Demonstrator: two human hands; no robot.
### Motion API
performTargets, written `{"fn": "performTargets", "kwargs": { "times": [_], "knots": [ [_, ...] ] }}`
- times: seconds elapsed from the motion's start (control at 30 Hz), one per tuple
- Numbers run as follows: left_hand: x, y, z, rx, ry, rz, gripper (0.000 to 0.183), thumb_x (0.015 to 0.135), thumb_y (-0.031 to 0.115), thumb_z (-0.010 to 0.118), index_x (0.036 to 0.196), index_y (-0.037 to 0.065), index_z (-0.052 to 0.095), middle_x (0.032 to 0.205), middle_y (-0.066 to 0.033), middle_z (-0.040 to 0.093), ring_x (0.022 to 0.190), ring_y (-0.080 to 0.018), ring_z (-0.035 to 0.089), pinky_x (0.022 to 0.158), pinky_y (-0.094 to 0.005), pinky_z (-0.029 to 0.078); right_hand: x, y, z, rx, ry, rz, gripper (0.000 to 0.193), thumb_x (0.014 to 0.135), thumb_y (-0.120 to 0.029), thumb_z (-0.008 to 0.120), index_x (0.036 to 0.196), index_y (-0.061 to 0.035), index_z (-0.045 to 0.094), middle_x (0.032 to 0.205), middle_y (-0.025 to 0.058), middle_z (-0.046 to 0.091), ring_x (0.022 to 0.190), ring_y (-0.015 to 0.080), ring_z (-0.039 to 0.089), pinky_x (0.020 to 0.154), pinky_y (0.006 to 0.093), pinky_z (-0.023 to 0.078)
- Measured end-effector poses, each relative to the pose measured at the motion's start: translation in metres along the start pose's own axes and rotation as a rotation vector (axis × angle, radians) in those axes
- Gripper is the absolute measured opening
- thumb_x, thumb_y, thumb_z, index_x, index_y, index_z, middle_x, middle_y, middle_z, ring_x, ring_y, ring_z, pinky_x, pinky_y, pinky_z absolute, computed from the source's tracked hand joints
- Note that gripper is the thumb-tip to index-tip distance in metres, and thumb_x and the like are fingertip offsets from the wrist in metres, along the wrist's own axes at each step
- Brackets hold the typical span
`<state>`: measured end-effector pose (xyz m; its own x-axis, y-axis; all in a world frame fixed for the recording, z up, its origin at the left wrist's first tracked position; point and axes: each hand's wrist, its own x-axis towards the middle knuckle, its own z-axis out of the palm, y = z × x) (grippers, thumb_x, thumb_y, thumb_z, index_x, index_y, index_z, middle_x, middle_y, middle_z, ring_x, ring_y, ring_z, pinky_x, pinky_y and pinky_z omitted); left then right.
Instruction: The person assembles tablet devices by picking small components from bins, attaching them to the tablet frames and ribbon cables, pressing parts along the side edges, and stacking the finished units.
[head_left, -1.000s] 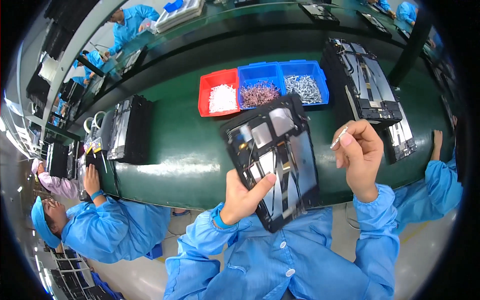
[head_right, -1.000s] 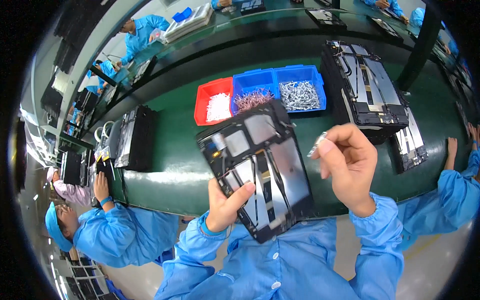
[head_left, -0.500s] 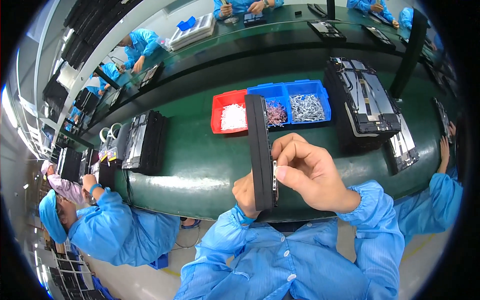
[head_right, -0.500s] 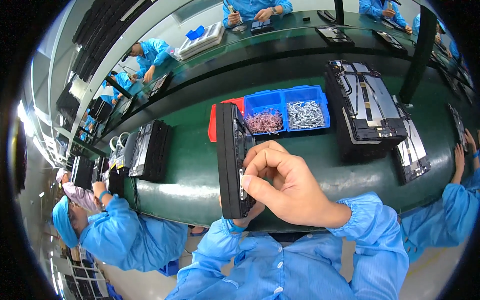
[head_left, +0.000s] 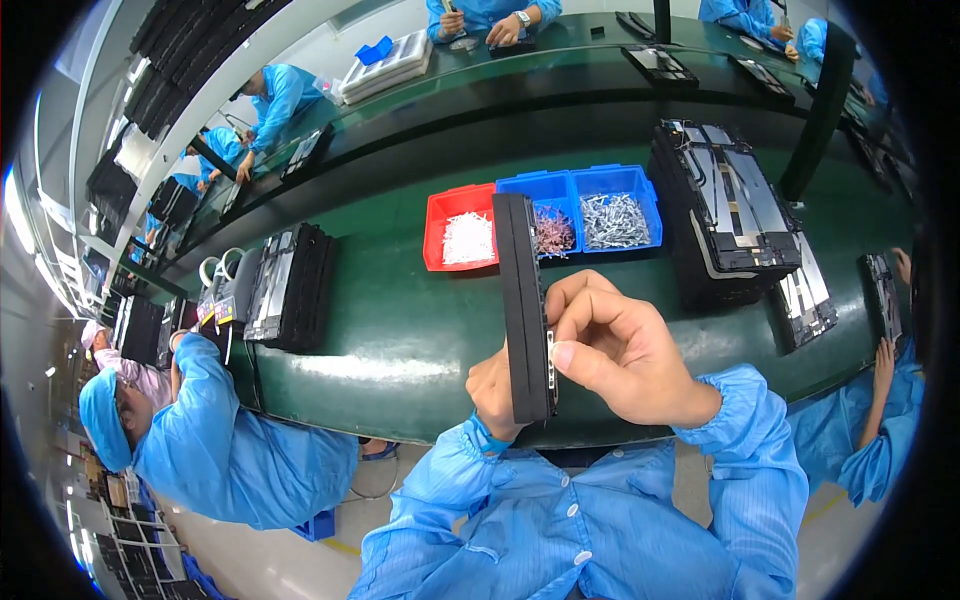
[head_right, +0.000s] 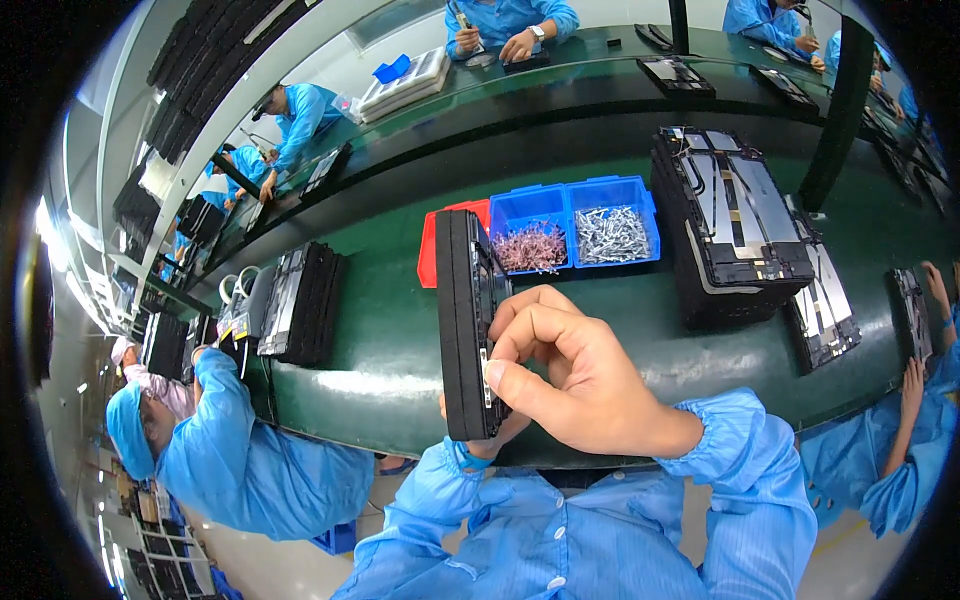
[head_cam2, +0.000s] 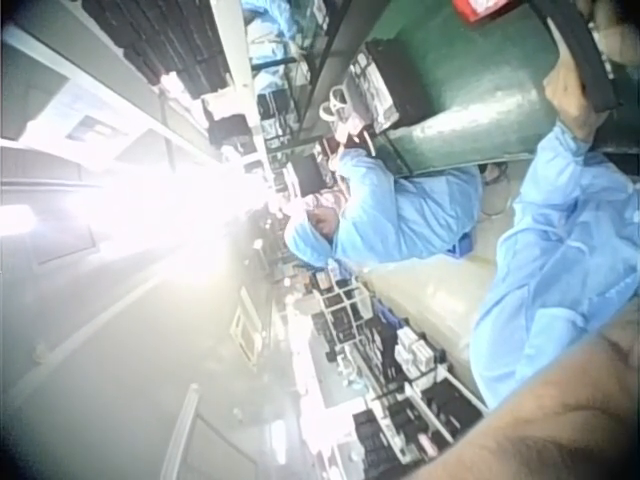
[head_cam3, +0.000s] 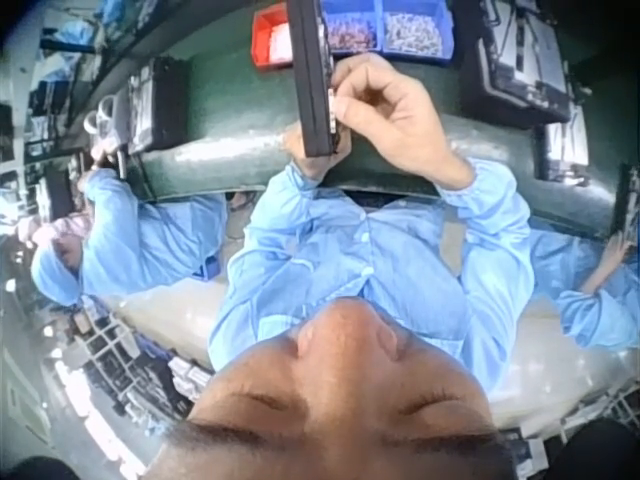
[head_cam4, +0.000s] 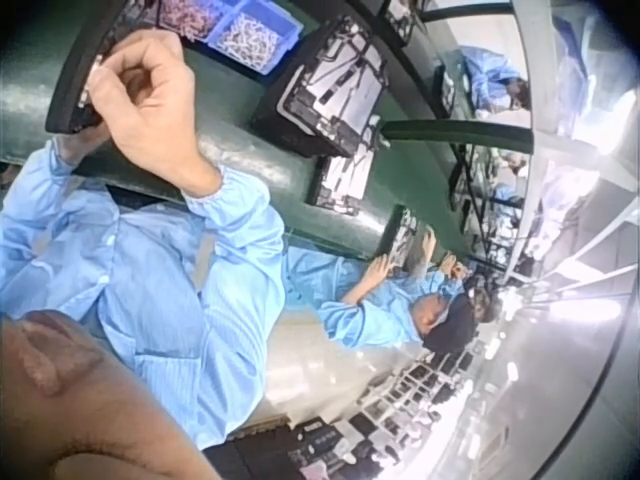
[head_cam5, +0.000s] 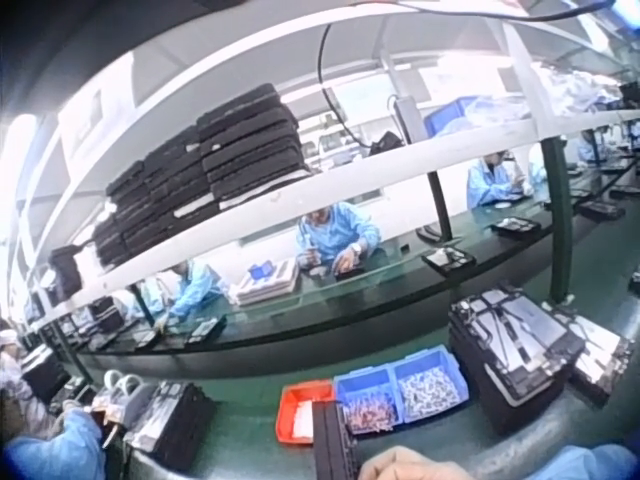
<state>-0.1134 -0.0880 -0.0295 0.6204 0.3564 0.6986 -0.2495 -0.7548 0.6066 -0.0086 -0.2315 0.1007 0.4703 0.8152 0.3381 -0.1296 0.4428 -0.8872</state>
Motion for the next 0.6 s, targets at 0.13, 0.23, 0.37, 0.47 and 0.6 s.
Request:
{"fn": "performTargets", "kwargs": {
  "times": [0.13, 0.23, 0.37, 0.47, 0.6],
  "knots": [
    [0.003, 0.003, -0.002, 0.026, -0.003, 0.065, 0.043, 0.073, -0.001, 0.074, 0.113, -0.01, 0.065, 0.092, -0.0178, 0.073, 0.073, -0.0274, 0.074, 0.059, -0.0324, 0.057, -0.001, -0.001, 0.0, 0.016, -0.007, 0.012, 0.006, 0.091, -0.002, 0.066, 0.089, -0.0003, 0.061, 0.112, 0.0081, 0.048, 0.101, 0.0114, 0.051, 0.089, 0.0262, 0.044],
    [0.004, 0.008, -0.005, 0.138, -0.056, 0.072, 0.043, 0.073, -0.001, 0.074, 0.114, -0.011, 0.064, 0.09, -0.017, 0.073, 0.073, -0.0274, 0.074, 0.059, -0.0326, 0.057, -0.001, 0.001, -0.002, -0.015, -0.012, -0.003, 0.01, 0.092, -0.008, 0.066, 0.088, -0.0017, 0.059, 0.112, 0.0084, 0.048, 0.1, 0.0123, 0.05, 0.09, 0.028, 0.045],
    [-0.003, 0.001, -0.002, -0.011, -0.021, 0.014, 0.044, 0.073, -0.002, 0.073, 0.115, -0.012, 0.063, 0.088, -0.016, 0.073, 0.072, -0.0268, 0.074, 0.06, -0.0326, 0.058, -0.001, 0.003, -0.002, -0.019, -0.016, -0.015, 0.01, 0.092, -0.007, 0.066, 0.087, -0.002, 0.058, 0.11, 0.0086, 0.048, 0.101, 0.0128, 0.05, 0.09, 0.0283, 0.045],
    [0.0, 0.004, -0.003, 0.042, -0.031, 0.062, 0.047, 0.073, -0.002, 0.073, 0.118, -0.012, 0.062, 0.089, -0.0161, 0.073, 0.072, -0.0261, 0.074, 0.06, -0.0321, 0.058, -0.001, 0.003, -0.002, 0.005, -0.017, -0.011, 0.01, 0.091, -0.007, 0.066, 0.087, -0.0024, 0.058, 0.109, 0.0087, 0.049, 0.1, 0.0128, 0.051, 0.09, 0.0286, 0.045],
    [0.014, 0.015, -0.006, 0.182, -0.013, 0.203, 0.05, 0.074, -0.002, 0.073, 0.122, -0.013, 0.061, 0.092, -0.0166, 0.074, 0.072, -0.0245, 0.074, 0.059, -0.0309, 0.058, -0.002, 0.002, -0.003, -0.006, -0.011, -0.004, 0.009, 0.09, -0.006, 0.066, 0.086, -0.0023, 0.058, 0.108, 0.0085, 0.05, 0.098, 0.0125, 0.052, 0.088, 0.0285, 0.046]
  ]
}}
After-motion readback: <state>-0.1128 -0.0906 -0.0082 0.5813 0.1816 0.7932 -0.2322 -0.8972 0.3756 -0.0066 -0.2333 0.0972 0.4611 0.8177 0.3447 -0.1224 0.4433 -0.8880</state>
